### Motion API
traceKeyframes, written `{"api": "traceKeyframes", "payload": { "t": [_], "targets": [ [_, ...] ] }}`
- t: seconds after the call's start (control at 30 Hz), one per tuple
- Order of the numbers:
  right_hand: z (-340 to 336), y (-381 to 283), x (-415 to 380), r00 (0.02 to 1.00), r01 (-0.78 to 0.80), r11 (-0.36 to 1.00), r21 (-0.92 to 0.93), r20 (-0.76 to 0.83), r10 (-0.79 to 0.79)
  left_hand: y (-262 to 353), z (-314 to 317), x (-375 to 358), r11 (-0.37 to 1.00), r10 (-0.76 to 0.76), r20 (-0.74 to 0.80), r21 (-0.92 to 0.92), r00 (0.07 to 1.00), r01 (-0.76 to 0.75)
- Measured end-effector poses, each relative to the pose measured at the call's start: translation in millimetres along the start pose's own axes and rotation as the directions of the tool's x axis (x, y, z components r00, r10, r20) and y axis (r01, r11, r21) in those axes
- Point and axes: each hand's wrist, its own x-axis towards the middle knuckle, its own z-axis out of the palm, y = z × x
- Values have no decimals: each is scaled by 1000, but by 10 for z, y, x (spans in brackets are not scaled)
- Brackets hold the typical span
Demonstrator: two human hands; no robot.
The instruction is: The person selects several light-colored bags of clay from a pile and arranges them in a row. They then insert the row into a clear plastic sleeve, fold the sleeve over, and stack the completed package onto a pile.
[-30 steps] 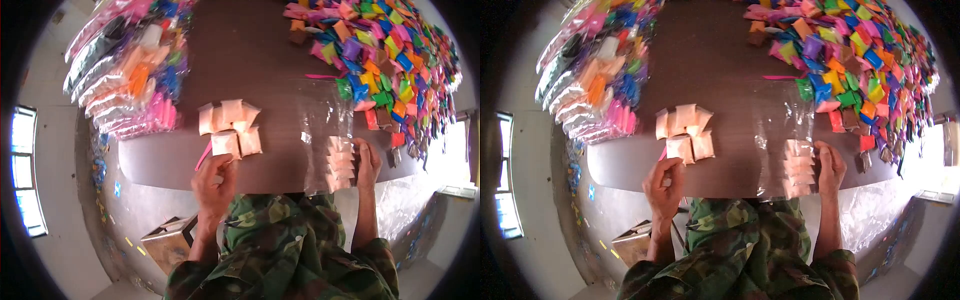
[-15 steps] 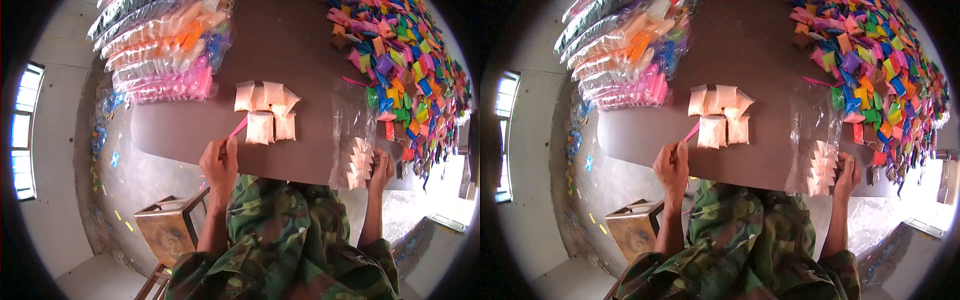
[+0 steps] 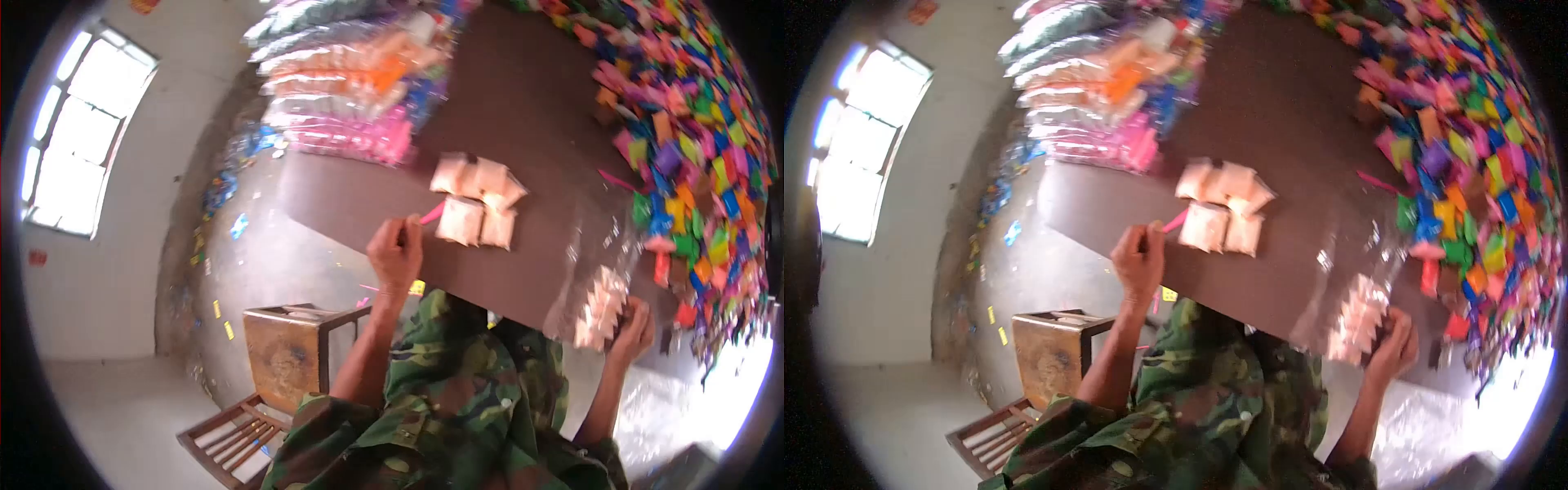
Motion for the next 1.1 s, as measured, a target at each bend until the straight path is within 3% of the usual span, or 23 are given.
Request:
{"api": "traceKeyframes", "payload": {
  "t": [0.1, 0.17, 0.23, 0.33, 0.57, 0.7, 0.8, 0.9, 0.93, 1.03, 1.1],
  "targets": [
    [-30, 106, 38, 999, -45, 998, 44, 22, 44, -12, 56, -18, 999, -5, -38, 44, 999, 7],
    [81, -73, -20, 999, 21, 999, -41, 30, -20, 40, 38, -7, 994, -16, -13, 112, 1000, 18],
    [85, -80, -25, 999, -7, 995, -104, 39, 11, 56, 49, 10, 989, 52, -45, 138, 998, -45],
    [70, -117, -16, 998, 1, 989, -148, 68, 9, 91, 41, 6, 986, 21, -31, 168, 999, -15],
    [84, -32, 38, 996, 65, 975, -213, 73, -50, 139, 16, -10, 993, 16, -53, 115, 998, -10],
    [139, -263, -27, 981, 194, 912, -362, 75, -179, 192, -47, 31, 997, -53, 44, 67, 998, 50],
    [105, -212, -25, 974, 226, 904, -364, 74, -214, 390, -128, 148, 997, -69, 161, -17, 985, 72],
    [109, -180, -27, 982, 187, 931, -315, 36, -185, 502, -91, 290, 984, 69, 243, 143, 968, -106],
    [106, -124, -20, 980, 195, 934, -300, 29, -195, 583, -82, 335, 969, 7, 334, 231, 943, -89],
    [107, -121, -5, 982, 190, 948, -257, 33, -187, 543, 36, 382, 967, -6, 434, 232, 901, -106],
    [157, -217, -28, 987, 160, 959, -234, 34, -156, 392, 97, 372, 995, -77, 464, 92, 883, 38]
  ]
}}
